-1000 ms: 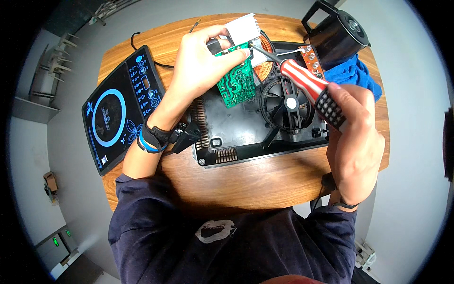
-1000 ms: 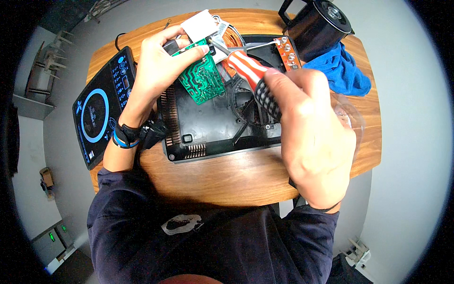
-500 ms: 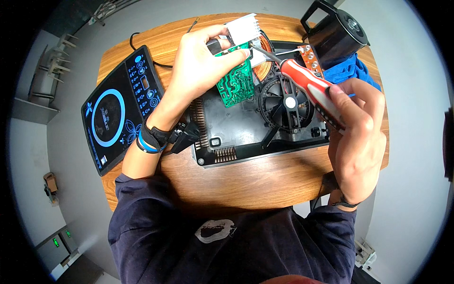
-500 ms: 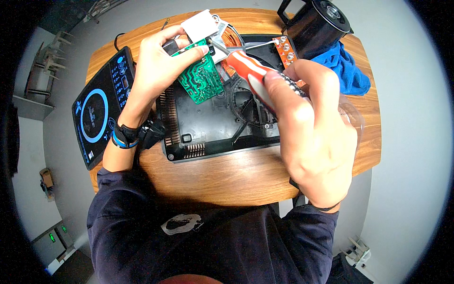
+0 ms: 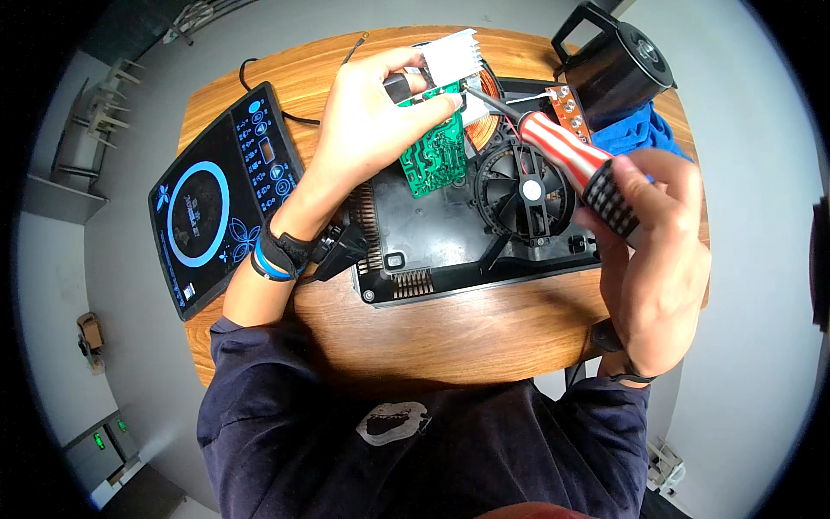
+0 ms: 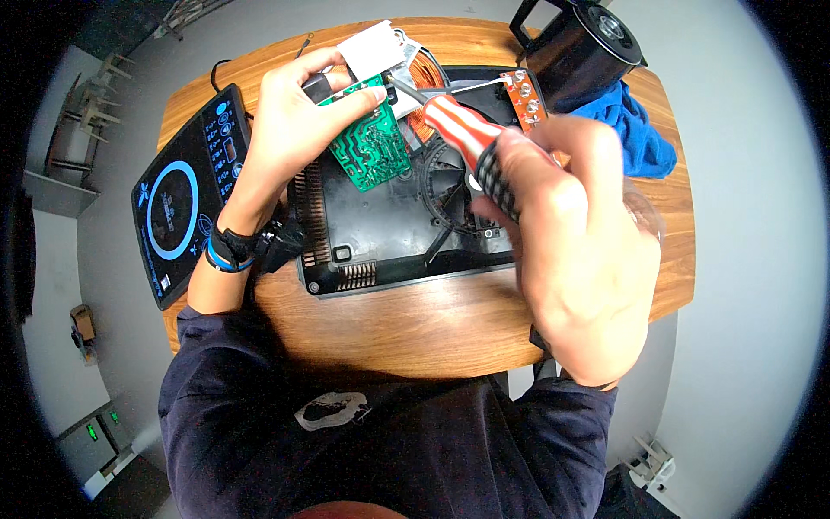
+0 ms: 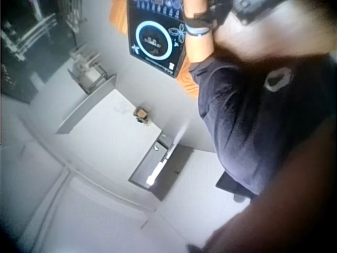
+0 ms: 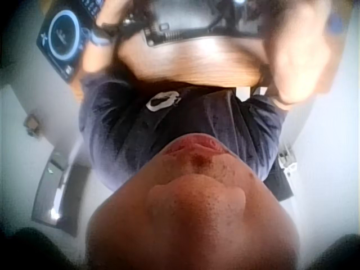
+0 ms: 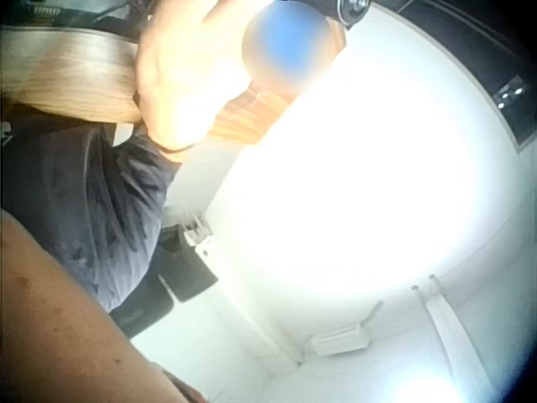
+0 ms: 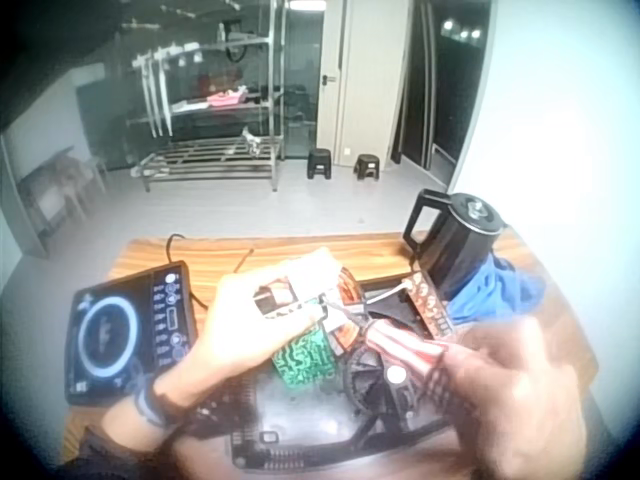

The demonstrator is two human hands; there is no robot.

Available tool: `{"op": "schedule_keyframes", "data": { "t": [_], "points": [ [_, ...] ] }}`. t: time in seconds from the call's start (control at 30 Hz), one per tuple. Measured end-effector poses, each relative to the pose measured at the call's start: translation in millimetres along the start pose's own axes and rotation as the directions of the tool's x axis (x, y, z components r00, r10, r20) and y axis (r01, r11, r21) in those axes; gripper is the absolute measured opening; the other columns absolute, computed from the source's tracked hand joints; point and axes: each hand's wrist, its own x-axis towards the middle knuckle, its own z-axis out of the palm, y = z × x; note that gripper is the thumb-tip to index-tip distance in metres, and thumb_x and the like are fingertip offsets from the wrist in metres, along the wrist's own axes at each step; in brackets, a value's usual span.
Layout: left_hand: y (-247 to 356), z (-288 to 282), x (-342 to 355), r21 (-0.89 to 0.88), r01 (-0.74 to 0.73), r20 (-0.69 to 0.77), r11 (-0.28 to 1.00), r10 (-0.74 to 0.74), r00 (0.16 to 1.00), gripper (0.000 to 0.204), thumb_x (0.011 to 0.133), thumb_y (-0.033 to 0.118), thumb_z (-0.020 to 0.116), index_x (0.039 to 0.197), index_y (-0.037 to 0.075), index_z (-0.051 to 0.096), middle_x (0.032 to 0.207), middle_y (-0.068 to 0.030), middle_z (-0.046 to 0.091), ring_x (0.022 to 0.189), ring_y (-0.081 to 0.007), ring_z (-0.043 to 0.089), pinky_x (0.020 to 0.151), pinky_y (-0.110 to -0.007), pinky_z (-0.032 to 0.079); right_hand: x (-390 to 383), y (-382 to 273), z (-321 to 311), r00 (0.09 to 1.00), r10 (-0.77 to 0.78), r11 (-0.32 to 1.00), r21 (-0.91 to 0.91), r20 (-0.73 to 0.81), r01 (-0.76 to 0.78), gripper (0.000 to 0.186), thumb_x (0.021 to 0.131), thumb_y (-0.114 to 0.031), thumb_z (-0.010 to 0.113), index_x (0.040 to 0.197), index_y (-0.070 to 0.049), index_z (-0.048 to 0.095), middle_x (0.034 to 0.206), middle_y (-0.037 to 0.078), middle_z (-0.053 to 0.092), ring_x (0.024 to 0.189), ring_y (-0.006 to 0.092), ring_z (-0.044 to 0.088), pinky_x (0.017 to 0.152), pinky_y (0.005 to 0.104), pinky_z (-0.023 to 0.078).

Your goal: The person attaches a metal heatsink to a green circuit board using a screwdriver. They then place a white thermal pad over the heatsink and secure it by tightening screws on the board.

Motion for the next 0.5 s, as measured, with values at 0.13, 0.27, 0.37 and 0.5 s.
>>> {"op": "schedule_keyframes", "data": {
  "t": [0.13,0.27,0.37,0.5],
  "points": [
    [-1,1,-2,-0.013,0.019,-0.008,1.000,-0.019,1.000,0.038,0.089,0.009,0.084,0.122,-0.005,0.073,0.096,-0.0042,0.079,0.087,-0.0074,0.071,0.078,-0.025,0.059,1,-6,-4,0.987,0.133,0.990,-0.050,0.088,-0.129,0.057,0.085,-0.010,0.087,0.132,-0.003,0.056,0.106,0.016,0.070,0.082,0.0342,0.074,0.069,0.0407,0.059],
    [2,-1,0,0.004,-0.006,0.010,1.000,0.006,1.000,0.039,0.089,0.007,0.083,0.124,-0.006,0.071,0.095,-0.0042,0.078,0.087,-0.0079,0.072,0.076,-0.025,0.059,0,0,1,0.999,0.034,0.999,0.041,0.004,-0.034,0.055,0.083,-0.006,0.089,0.127,-0.002,0.056,0.111,0.016,0.067,0.080,0.0352,0.073,0.066,0.0409,0.059],
    [-4,1,2,-0.059,0.007,0.017,0.998,-0.006,1.000,0.040,0.090,0.006,0.082,0.125,-0.007,0.070,0.095,-0.0039,0.078,0.087,-0.0078,0.072,0.076,-0.025,0.060,0,-4,2,1.000,-0.005,1.000,-0.021,-0.015,0.005,0.053,0.080,-0.002,0.089,0.123,-0.002,0.057,0.114,0.017,0.067,0.082,0.0354,0.073,0.061,0.0375,0.058],
    [-4,1,0,-0.031,0.015,0.001,0.999,-0.015,1.000,0.039,0.090,0.005,0.082,0.125,-0.007,0.070,0.095,-0.0036,0.078,0.086,-0.0075,0.072,0.076,-0.024,0.060,3,-8,1,0.990,0.132,0.990,-0.056,0.051,-0.129,0.051,0.085,-0.012,0.088,0.124,-0.002,0.057,0.112,0.018,0.069,0.080,0.0359,0.074,0.065,0.0391,0.058]
  ]
}}
